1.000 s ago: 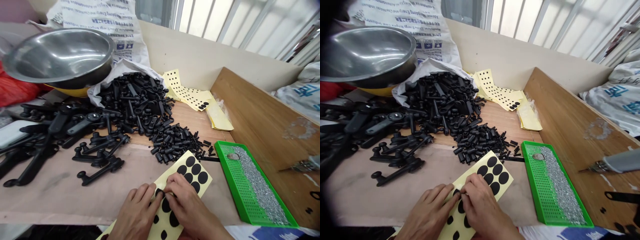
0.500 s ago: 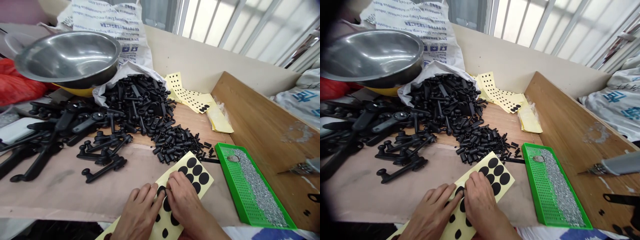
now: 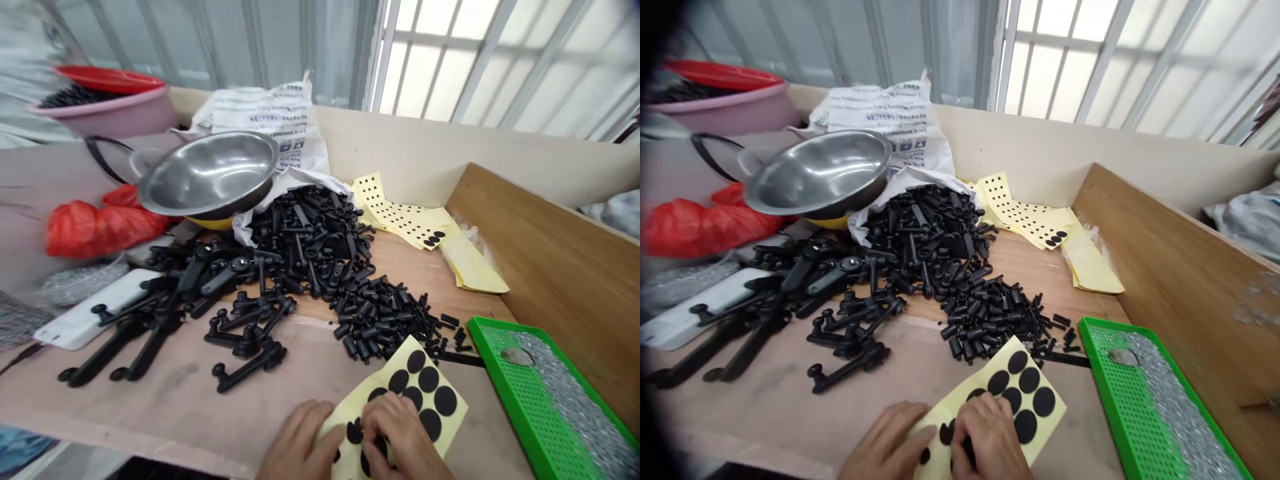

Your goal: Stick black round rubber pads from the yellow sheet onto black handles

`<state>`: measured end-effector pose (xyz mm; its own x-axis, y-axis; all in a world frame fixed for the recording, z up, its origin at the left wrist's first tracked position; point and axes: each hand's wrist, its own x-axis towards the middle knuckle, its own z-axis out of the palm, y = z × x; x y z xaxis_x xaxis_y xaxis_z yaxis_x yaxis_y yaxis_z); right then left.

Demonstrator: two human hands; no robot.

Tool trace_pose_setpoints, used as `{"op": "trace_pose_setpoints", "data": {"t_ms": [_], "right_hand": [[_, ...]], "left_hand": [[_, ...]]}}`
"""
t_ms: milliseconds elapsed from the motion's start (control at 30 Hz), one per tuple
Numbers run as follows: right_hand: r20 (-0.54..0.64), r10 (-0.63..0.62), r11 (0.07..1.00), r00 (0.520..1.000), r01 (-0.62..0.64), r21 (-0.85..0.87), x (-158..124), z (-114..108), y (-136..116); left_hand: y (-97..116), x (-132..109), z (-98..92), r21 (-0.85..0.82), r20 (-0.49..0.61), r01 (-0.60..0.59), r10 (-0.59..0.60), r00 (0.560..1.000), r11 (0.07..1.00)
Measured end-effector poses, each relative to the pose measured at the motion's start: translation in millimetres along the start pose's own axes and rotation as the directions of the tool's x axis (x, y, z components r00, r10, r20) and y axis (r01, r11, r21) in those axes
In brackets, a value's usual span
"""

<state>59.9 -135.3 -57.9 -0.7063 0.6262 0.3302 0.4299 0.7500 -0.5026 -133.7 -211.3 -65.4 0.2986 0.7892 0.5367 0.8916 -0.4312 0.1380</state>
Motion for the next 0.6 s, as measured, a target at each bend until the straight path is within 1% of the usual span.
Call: {"op": "trace_pose_setpoints", "data": {"t_ms": [67,133,167,200,267,333,400,467,533,600], "right_hand": [[-0.008,-0.006,1.0,1.0,0.006,-0.003,-1.3,3.6,4.9],[-0.007,0.006,1.0,1.0,-0.006,0.031,-1.4,2.4,6.7],[0.011,0.009,0.998,1.0,-0.01,0.058,-1.0,-0.2,6.4],[0.038,0.014,0.996,0.999,-0.018,0.09,-0.4,-3.9,5.5],[0.097,0.041,0.985,0.994,-0.057,0.163,1.0,-13.2,2.7],[0.117,0.088,0.959,0.989,-0.116,0.259,2.1,-22.5,-0.6],[0.093,0.159,0.9,0.983,-0.183,0.396,3.0,-30.2,-3.5],[0.091,0.244,0.8,0.965,-0.254,0.543,4.4,-35.8,-5.2],[0.12,0.318,0.692,0.941,-0.317,0.648,6.8,-39.8,-5.4],[0.141,0.366,0.601,0.92,-0.349,0.719,10.2,-42.7,-4.8]], "left_hand": [[-18.7,-1.1,-13.8,0.102,-0.066,0.074,-0.067,0.996,0.992],[-37.7,1.1,-26.8,0.245,-0.13,0.192,-0.164,0.978,0.95],[-46.0,3.2,-31.5,0.302,-0.123,0.244,-0.216,0.969,0.921],[-53.1,5.9,-34.5,0.348,-0.087,0.277,-0.263,0.961,0.896],[-62.8,12.0,-36.0,0.396,0.013,0.302,-0.334,0.942,0.867],[-66.8,18.2,-34.1,0.367,0.104,0.325,-0.386,0.917,0.871],[-67.3,24.0,-31.8,0.294,0.181,0.368,-0.429,0.885,0.882],[-66.7,29.0,-30.9,0.256,0.236,0.402,-0.46,0.856,0.879],[-65.6,33.6,-31.2,0.23,0.258,0.442,-0.492,0.831,0.867],[-62.6,38.6,-32.0,0.12,0.281,0.541,-0.551,0.786,0.832]]}}
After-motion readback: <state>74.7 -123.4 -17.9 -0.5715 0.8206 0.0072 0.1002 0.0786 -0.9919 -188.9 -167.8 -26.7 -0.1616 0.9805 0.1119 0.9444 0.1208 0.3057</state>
